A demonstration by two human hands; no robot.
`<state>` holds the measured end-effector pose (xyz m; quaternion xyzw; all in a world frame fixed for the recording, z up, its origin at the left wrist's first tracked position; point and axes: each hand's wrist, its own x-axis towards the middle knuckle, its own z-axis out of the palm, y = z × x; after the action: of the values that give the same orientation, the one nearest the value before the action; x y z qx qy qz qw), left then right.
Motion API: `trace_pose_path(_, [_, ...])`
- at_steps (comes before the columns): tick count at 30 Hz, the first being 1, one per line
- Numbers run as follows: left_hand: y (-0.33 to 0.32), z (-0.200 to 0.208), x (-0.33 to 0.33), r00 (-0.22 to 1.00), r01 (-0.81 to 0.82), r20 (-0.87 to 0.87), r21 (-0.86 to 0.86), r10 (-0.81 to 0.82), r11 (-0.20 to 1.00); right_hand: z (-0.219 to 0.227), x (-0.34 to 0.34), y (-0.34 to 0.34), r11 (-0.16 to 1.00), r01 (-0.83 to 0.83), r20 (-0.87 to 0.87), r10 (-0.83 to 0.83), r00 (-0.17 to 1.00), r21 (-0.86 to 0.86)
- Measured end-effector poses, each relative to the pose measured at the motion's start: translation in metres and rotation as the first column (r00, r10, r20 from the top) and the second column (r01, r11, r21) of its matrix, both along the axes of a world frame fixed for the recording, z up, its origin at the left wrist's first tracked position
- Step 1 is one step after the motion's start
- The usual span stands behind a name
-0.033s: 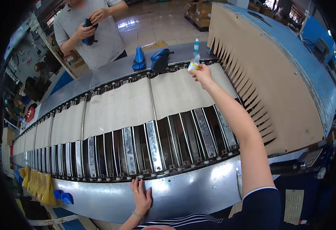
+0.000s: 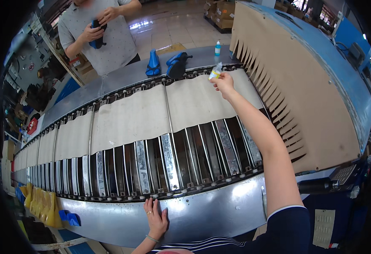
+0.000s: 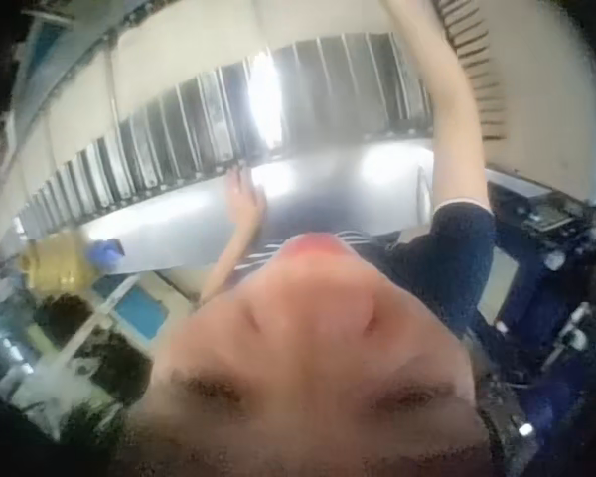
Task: Applying adhesive and cleaning shoe components on a conveyor belt in a factory setting.
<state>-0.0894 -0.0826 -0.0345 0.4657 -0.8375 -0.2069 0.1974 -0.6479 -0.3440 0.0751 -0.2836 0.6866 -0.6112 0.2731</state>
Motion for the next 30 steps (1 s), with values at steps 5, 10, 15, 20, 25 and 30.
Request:
trace_pose_path(5, [0.003,-0.002,-0.002,0.987,0.019,0.155,0.086,-0.032,0.996,-0.073,-0.051,-0.063,0.98,0.166,-0.153,-0.148,0.977,0.107])
trace_pose_path(10, [-0.001,-0.001,-0.004,0.973,0.049,0.216,0.175,-0.087,0.983,-0.119,-0.14,-0.146,0.952,0.296,-0.478,-0.225,0.849,0.078])
trace_pose_path(15, [0.002,-0.005,-0.005,0.966,-0.011,0.253,0.213,-0.044,0.977,-0.122,-0.184,-0.209,0.919,0.394,-0.704,-0.259,0.661,0.033])
trace_pose_path(20, [-0.003,-0.004,-0.003,0.942,0.022,0.325,0.193,-0.085,0.981,-0.144,-0.229,-0.239,0.883,0.453,-0.755,-0.212,0.62,0.125])
trace_pose_path(25, [0.01,-0.014,0.006,0.927,0.04,0.364,0.135,-0.087,0.99,-0.136,-0.217,-0.252,0.944,0.329,-0.676,-0.241,0.697,0.004])
trace_pose_path(30, [0.002,-0.005,-0.006,0.927,-0.001,0.365,0.226,-0.084,0.974,-0.138,-0.17,-0.228,0.851,0.524,-0.83,-0.263,0.492,0.041])
